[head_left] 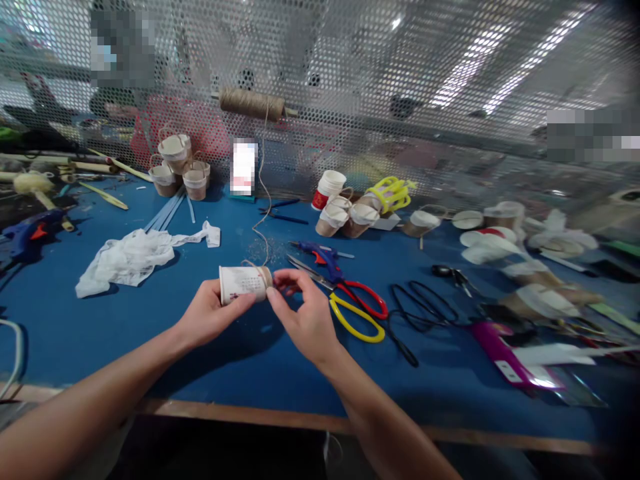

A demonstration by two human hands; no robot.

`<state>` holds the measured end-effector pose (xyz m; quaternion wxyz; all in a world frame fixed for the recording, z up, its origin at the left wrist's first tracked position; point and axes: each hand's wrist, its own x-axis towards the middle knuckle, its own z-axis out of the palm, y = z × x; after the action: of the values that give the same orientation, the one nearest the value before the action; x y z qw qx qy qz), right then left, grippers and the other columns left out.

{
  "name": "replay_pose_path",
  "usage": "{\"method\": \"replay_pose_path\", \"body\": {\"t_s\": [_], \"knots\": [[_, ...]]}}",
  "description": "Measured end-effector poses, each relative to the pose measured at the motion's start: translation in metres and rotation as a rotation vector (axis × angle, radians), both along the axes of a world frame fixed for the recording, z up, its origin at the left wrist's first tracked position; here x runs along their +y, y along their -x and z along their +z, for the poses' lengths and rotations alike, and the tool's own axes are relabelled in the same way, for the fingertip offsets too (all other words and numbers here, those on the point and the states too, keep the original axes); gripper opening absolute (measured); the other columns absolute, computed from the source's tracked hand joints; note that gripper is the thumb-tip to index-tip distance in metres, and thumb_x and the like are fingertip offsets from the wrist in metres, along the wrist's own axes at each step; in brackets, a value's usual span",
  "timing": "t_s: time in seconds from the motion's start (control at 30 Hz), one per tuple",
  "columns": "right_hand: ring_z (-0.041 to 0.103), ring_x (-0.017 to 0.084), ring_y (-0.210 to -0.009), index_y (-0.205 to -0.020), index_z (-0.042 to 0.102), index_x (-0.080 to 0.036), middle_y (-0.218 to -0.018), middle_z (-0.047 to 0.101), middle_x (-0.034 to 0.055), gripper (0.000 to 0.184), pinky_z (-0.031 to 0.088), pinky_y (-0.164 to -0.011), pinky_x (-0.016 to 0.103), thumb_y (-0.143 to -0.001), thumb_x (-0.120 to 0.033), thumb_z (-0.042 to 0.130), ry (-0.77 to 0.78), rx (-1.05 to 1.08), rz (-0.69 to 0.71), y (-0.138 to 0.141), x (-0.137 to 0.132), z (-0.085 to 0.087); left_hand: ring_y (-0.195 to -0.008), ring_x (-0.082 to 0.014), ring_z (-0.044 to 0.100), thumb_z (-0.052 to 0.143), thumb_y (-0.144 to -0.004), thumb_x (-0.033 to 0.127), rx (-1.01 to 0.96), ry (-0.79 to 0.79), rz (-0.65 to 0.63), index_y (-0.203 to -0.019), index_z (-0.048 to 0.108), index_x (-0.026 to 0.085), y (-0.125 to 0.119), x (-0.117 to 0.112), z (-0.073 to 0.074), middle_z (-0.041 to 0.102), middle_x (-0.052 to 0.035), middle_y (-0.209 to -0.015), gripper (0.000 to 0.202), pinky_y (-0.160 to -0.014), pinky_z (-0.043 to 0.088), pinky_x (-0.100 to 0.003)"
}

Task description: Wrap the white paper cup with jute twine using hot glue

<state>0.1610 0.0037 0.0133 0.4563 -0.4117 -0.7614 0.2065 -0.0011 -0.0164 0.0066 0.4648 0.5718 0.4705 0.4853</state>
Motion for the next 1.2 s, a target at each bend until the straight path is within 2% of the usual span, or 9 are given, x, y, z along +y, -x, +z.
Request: {"method": "replay_pose_path", "body": {"t_s": [0.07,0.17,0.27,0.37,0.53,0.63,0.87,1.03,1.2], "knots": [[0.053,0.017,-0.093,-0.103,0.051,-0.016,-0.1,0.057,0.0088,0.025,0.045,-0.08,0.034,-0.078,-0.021,0.05,-0.074,-0.001,0.025,-0.002,0.001,0.001,-0.072,-0.0164,0.062,0.056,-0.073,0.026,0.055,-0.042,-0.019,-0.096,0.064,0.01,-0.001,-0.001,0.0,0.07,-0.0091,-0.089,0.029,-0.065,0.047,-0.025],[0.045,0.019,-0.109,-0.107,0.052,-0.017,-0.114,0.051,0.0103,0.026,0.036,-0.093,0.04,-0.084,-0.022,0.041,-0.106,-0.095,0.105,-0.003,0.003,0.001,-0.062,-0.0134,0.057,0.054,-0.075,0.026,0.146,-0.125,-0.079,-0.087,0.066,0.01,0.0,-0.003,0.0,0.068,-0.0064,-0.077,0.023,-0.058,0.044,-0.023],[0.043,0.019,-0.11,-0.104,0.056,-0.019,-0.114,0.052,0.009,0.029,0.034,-0.094,0.041,-0.088,-0.024,0.032,-0.022,-0.137,0.143,-0.001,0.002,0.001,-0.05,-0.01,0.047,0.053,-0.076,0.027,0.223,-0.169,-0.129,-0.068,0.065,0.012,0.001,-0.003,0.0,0.059,-0.0013,-0.058,0.021,-0.05,0.038,-0.021],[0.043,0.018,-0.111,-0.105,0.057,-0.021,-0.114,0.051,0.0074,0.032,0.034,-0.095,0.041,-0.089,-0.024,0.029,0.035,-0.106,0.203,0.0,-0.001,0.002,-0.045,-0.0084,0.037,0.053,-0.075,0.028,0.213,-0.143,-0.143,-0.06,0.062,0.014,0.001,-0.003,-0.001,0.049,0.0018,-0.051,0.022,-0.045,0.031,-0.021],[0.037,0.019,-0.116,-0.111,0.054,-0.023,-0.12,0.047,0.0064,0.034,0.03,-0.097,0.043,-0.088,-0.025,0.029,-0.01,-0.13,0.295,0.002,-0.006,0.004,-0.043,-0.007,0.024,0.053,-0.075,0.033,0.158,-0.053,-0.115,-0.047,0.047,0.015,0.0,-0.001,-0.003,0.031,0.0057,-0.046,0.034,-0.041,0.02,-0.022],[0.036,0.018,-0.117,-0.111,0.055,-0.021,-0.12,0.047,0.0072,0.034,0.028,-0.099,0.041,-0.089,-0.026,0.03,0.011,-0.1,0.334,0.003,-0.008,0.004,-0.045,-0.0069,0.025,0.051,-0.076,0.035,0.127,-0.006,-0.127,-0.049,0.046,0.015,-0.001,-0.001,-0.003,0.031,0.0053,-0.048,0.034,-0.042,0.02,-0.021],[0.041,0.016,-0.114,-0.104,0.06,-0.022,-0.119,0.049,0.0061,0.042,0.03,-0.099,0.037,-0.09,-0.038,0.023,0.284,0.082,0.414,0.001,-0.007,0.011,-0.045,-0.0062,0.028,0.053,-0.073,0.033,0.099,0.061,-0.1,-0.056,0.052,0.013,-0.002,0.0,-0.003,0.037,0.0052,-0.049,0.027,-0.042,0.022,-0.019],[0.041,0.016,-0.115,-0.101,0.061,-0.026,-0.12,0.049,0.0038,0.044,0.029,-0.1,0.038,-0.089,-0.045,0.023,0.337,0.057,0.42,0.001,-0.004,0.014,-0.044,-0.0064,0.032,0.055,-0.07,0.034,0.04,0.09,-0.077,-0.053,0.055,0.013,-0.001,0.002,-0.006,0.041,0.0045,-0.046,0.027,-0.042,0.025,-0.019],[0.042,0.016,-0.114,-0.104,0.06,-0.024,-0.121,0.048,0.0044,0.042,0.031,-0.098,0.038,-0.09,-0.041,0.024,0.36,0.047,0.409,0.002,-0.002,0.014,-0.045,-0.0079,0.042,0.058,-0.068,0.032,-0.075,0.161,-0.068,-0.058,0.062,0.012,0.0,0.004,-0.007,0.052,0.0022,-0.048,0.023,-0.046,0.033,-0.019]]}}
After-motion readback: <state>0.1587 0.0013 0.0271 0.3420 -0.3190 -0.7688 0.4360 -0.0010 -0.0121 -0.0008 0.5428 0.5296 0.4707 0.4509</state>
